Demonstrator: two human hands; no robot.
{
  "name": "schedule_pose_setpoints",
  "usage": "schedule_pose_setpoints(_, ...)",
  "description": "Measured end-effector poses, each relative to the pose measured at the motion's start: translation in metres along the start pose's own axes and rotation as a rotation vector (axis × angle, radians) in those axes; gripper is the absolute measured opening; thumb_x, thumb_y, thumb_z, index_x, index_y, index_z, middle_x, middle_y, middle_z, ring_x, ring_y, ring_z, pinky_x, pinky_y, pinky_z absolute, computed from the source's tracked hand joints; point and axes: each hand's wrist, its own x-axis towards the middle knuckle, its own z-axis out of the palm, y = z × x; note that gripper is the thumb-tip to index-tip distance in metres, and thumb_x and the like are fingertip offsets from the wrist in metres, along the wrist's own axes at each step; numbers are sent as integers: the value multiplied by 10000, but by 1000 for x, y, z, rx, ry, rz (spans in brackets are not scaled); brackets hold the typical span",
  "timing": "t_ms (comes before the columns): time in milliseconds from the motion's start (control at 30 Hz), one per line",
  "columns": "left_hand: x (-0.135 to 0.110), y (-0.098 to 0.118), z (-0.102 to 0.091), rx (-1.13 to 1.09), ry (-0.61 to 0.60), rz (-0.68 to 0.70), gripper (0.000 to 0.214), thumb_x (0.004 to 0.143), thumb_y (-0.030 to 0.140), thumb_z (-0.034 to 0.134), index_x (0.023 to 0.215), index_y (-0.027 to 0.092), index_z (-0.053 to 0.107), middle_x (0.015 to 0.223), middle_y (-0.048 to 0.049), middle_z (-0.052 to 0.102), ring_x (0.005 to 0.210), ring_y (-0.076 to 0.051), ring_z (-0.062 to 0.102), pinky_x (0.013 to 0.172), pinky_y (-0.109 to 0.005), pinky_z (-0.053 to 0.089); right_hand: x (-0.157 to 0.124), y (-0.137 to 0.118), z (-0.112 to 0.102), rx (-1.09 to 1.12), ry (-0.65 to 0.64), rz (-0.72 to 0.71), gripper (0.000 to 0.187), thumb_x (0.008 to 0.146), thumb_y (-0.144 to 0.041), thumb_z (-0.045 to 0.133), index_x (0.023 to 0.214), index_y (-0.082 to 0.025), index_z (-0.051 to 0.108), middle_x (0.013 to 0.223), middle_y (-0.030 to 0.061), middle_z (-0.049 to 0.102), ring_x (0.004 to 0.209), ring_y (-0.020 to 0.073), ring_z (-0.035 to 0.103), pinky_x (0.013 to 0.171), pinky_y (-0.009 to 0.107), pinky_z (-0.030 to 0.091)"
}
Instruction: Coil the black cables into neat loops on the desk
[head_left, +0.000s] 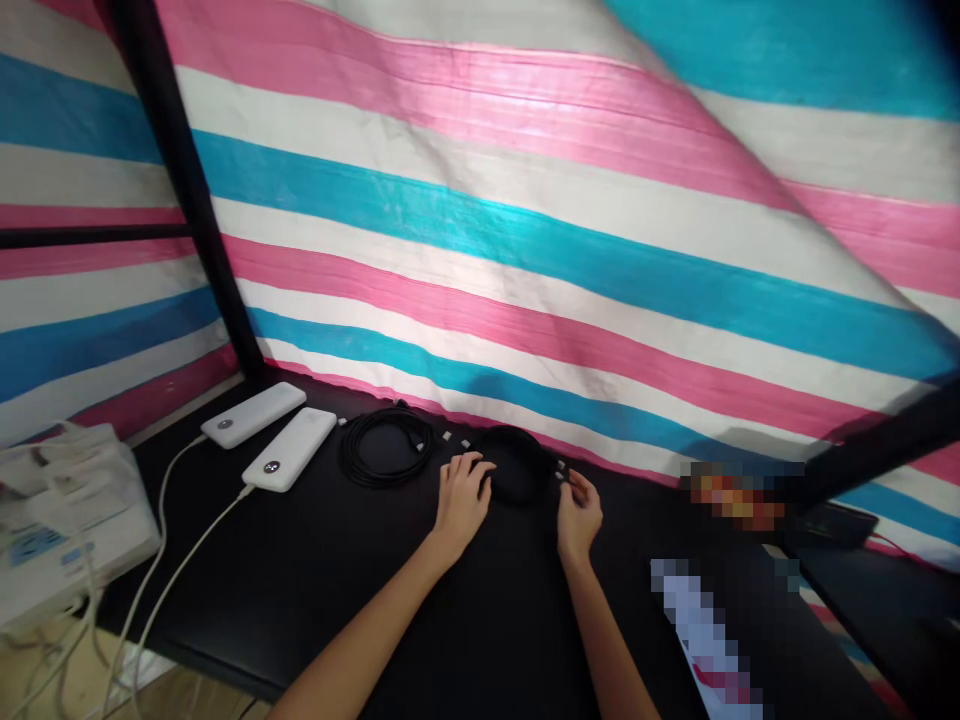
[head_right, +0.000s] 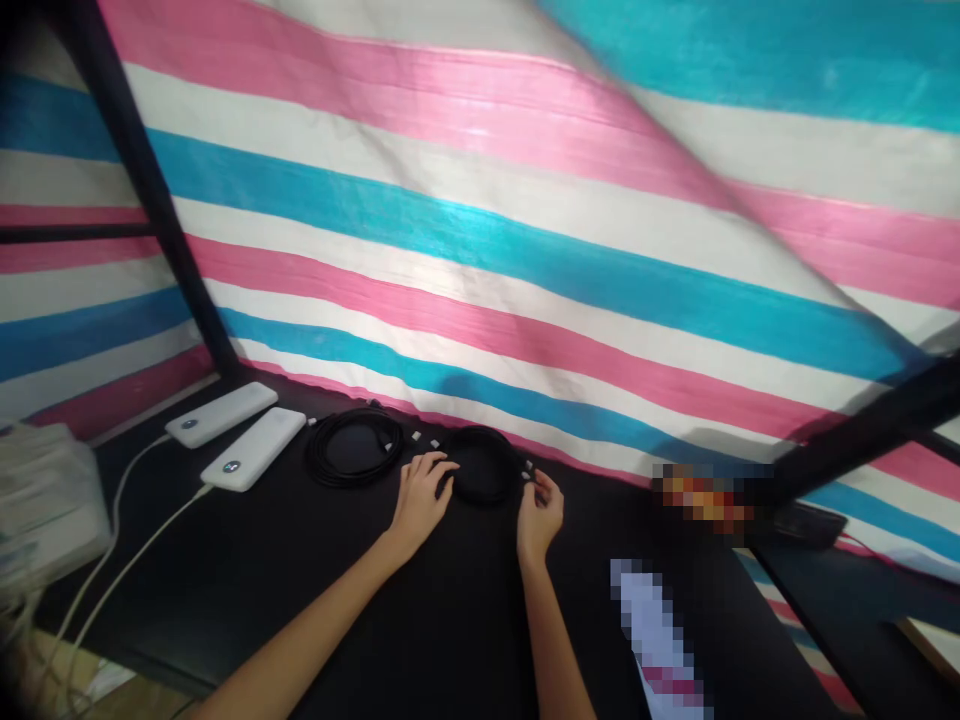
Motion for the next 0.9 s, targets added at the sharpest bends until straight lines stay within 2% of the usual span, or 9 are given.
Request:
schedule_pose_setpoints(133,-2,-32,-29,104,135,-119,293,864,173,454,1087,253,626,1152,-73,591,1117,-226,489,970,-400,356,1,6,-3,1,69,-37,339,711,-324,532,985,-142,611,950,95,628,861,215,609,815,355,486)
schedule_pose_setpoints(233,-5,-67,-45,205,198,-253,271,810,276,566,1059,223,658,1139,-105,594,1160,-269,462,1044,-447,285,-1,8,-4,12,94,-52,344,701,-339,537,982,-151,595,898,76,610,810,200,602,785,345,494)
schedule_pose_setpoints(300,-6,-85,-50,203,178,-303,211,763,335,621,924,226,702,1041,-90,627,1110,-263,502,1075,-450,250,-3,7,-4,39,89,-47,353,687,-344,547,983,-155,584,869,62,594,788,194,596,776,343,494)
schedule_pose_setpoints(367,-7,-94,-52,117,137,-289,150,766,333,613,822,235,712,956,-62,654,1014,-231,556,1088,-438,238,-7,6,-6,77,90,-28,362,670,-343,560,980,-156,576,847,50,575,779,190,587,788,347,487)
schedule_pose_setpoints(533,-8,-89,-53,-50,117,-220,182,818,232,531,854,223,710,877,-42,704,898,-196,616,1048,-412,297,-22,5,-15,154,90,9,371,664,-355,581,983,-166,561,815,26,549,765,184,574,799,358,476)
schedule_pose_setpoints(700,-6,-84,-63,-117,180,-229,129,758,182,595,794,205,717,840,-38,725,832,-197,643,889,-388,425,-32,4,-21,190,76,23,366,654,-357,588,972,-179,555,788,12,548,719,174,564,731,334,478)
schedule_pose_setpoints(800,6,-82,-76,-175,271,-230,109,753,199,611,774,199,718,807,-35,724,796,-177,646,838,-334,455,-35,3,-24,195,73,40,368,645,-355,585,966,-178,559,779,7,547,712,170,559,718,324,466)
schedule_pose_setpoints(900,22,-75,-100,-221,458,-266,208,825,258,526,874,167,706,895,-74,708,873,-180,625,853,-312,451,-41,0,-27,183,50,42,371,646,-358,589,970,-178,563,785,8,557,717,170,559,702,314,456)
